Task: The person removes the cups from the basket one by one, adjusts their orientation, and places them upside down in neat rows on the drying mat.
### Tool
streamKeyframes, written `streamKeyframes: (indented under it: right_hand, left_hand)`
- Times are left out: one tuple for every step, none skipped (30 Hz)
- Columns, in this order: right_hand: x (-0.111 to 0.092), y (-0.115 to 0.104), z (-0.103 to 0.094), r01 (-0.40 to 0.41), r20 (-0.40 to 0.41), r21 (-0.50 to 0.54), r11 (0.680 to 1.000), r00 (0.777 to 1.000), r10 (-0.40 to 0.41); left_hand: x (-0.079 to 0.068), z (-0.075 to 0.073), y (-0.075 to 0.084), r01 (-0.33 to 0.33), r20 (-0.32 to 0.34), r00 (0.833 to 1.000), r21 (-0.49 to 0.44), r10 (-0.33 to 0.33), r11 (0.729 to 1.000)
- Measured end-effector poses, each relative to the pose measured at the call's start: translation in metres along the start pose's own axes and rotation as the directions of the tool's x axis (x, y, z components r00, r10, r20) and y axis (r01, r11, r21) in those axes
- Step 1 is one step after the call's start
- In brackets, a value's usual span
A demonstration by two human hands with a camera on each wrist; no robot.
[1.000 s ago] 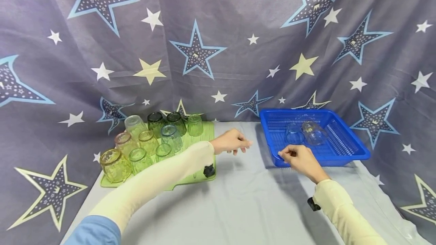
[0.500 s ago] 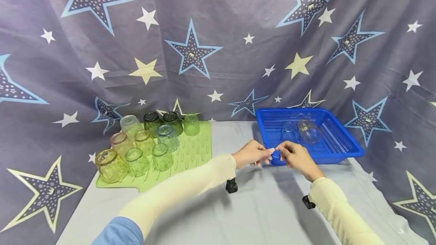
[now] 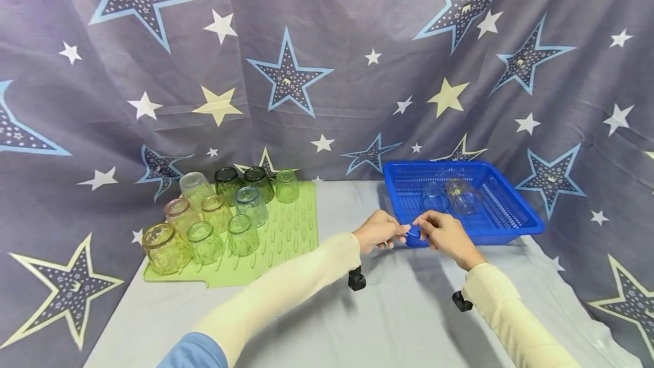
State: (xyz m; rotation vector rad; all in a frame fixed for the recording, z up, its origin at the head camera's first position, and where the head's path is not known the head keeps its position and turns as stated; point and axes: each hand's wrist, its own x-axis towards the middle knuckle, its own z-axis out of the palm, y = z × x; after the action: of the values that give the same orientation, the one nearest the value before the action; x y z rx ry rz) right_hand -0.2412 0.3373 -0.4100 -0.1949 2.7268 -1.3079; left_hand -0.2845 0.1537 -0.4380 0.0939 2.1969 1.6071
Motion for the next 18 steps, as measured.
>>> streamKeyframes:
  right_hand:
    - [0.001,-0.001,-0.001,0.002,0.005,-0.011,1.0,1.0,-0.002]
    - [0.003,-0.003,-0.001,0.006,0.007,-0.021,1.0,1.0,-0.006]
    - [0.005,-0.004,-0.002,0.01,0.007,-0.037,0.999,1.0,-0.01]
    - [0.007,-0.005,-0.003,0.015,0.005,-0.053,0.998,1.0,-0.015]
    - [0.01,-0.006,-0.005,0.02,0.0,-0.071,0.997,1.0,-0.021]
    - [0.012,-0.007,-0.006,0.025,-0.007,-0.089,0.996,1.0,-0.026]
    - [0.014,-0.008,-0.009,0.031,-0.015,-0.116,0.993,0.999,-0.033]
    - [0.017,-0.008,-0.011,0.036,-0.026,-0.146,0.989,0.999,-0.041]
    - [0.019,-0.009,-0.015,0.039,-0.037,-0.178,0.983,0.998,-0.046]
    - [0.022,-0.009,-0.019,0.044,-0.049,-0.208,0.977,0.997,-0.056]
    - [0.025,-0.009,-0.023,0.051,-0.062,-0.241,0.969,0.996,-0.068]
    - [0.028,-0.009,-0.028,0.058,-0.073,-0.269,0.961,0.994,-0.08]
    - [0.032,-0.008,-0.033,0.06,-0.082,-0.293,0.954,0.993,-0.087]
    - [0.035,-0.007,-0.038,0.067,-0.087,-0.315,0.947,0.991,-0.1]
    - [0.038,-0.004,-0.044,0.076,-0.095,-0.342,0.937,0.989,-0.114]
    - [0.042,-0.001,-0.05,0.082,-0.099,-0.376,0.923,0.987,-0.128]
    - [0.045,0.003,-0.055,0.086,-0.1,-0.411,0.908,0.985,-0.139]
    - [0.047,0.008,-0.06,0.088,-0.098,-0.443,0.892,0.984,-0.145]
  left_hand:
    - [0.0,0.0,0.0,0.004,-0.005,1.0,-0.005,-0.004,1.0]
    - [0.001,0.0,0.0,0.006,-0.011,1.0,-0.011,-0.007,1.0]
    - [0.001,0.0,0.001,0.006,-0.017,1.0,-0.022,-0.006,1.0]
    - [0.001,0.0,0.001,0.005,-0.022,1.0,-0.034,-0.005,0.999]
    - [0.001,0.0,0.001,0.003,-0.028,1.0,-0.051,-0.004,0.999]
    - [0.0,0.0,0.001,0.001,-0.03,1.0,-0.064,-0.003,0.998]
    - [0.0,0.0,0.001,-0.001,-0.031,1.0,-0.078,-0.001,0.997]
    - [0.0,0.001,0.0,-0.004,-0.031,1.0,-0.09,0.001,0.996]
    - [-0.001,0.001,0.0,-0.004,-0.033,0.999,-0.101,0.001,0.995]
    - [-0.001,0.002,0.0,-0.005,-0.033,0.999,-0.108,0.001,0.994]
    - [-0.001,0.002,-0.001,-0.003,-0.035,0.999,-0.115,-0.001,0.993]
    - [-0.001,0.002,-0.002,-0.002,-0.034,0.999,-0.118,-0.002,0.993]
    - [-0.001,0.003,-0.002,-0.002,-0.038,0.999,-0.123,-0.002,0.992]
    - [-0.001,0.003,-0.002,-0.005,-0.042,0.999,-0.127,0.0,0.992]
    - [-0.001,0.003,-0.002,-0.008,-0.048,0.999,-0.13,0.002,0.992]
    - [-0.002,0.003,-0.002,-0.013,-0.053,0.999,-0.125,0.007,0.992]
    - [-0.003,0.004,-0.003,-0.016,-0.059,0.998,-0.115,0.01,0.993]
    - [-0.004,0.004,-0.003,-0.021,-0.063,0.998,-0.102,0.014,0.995]
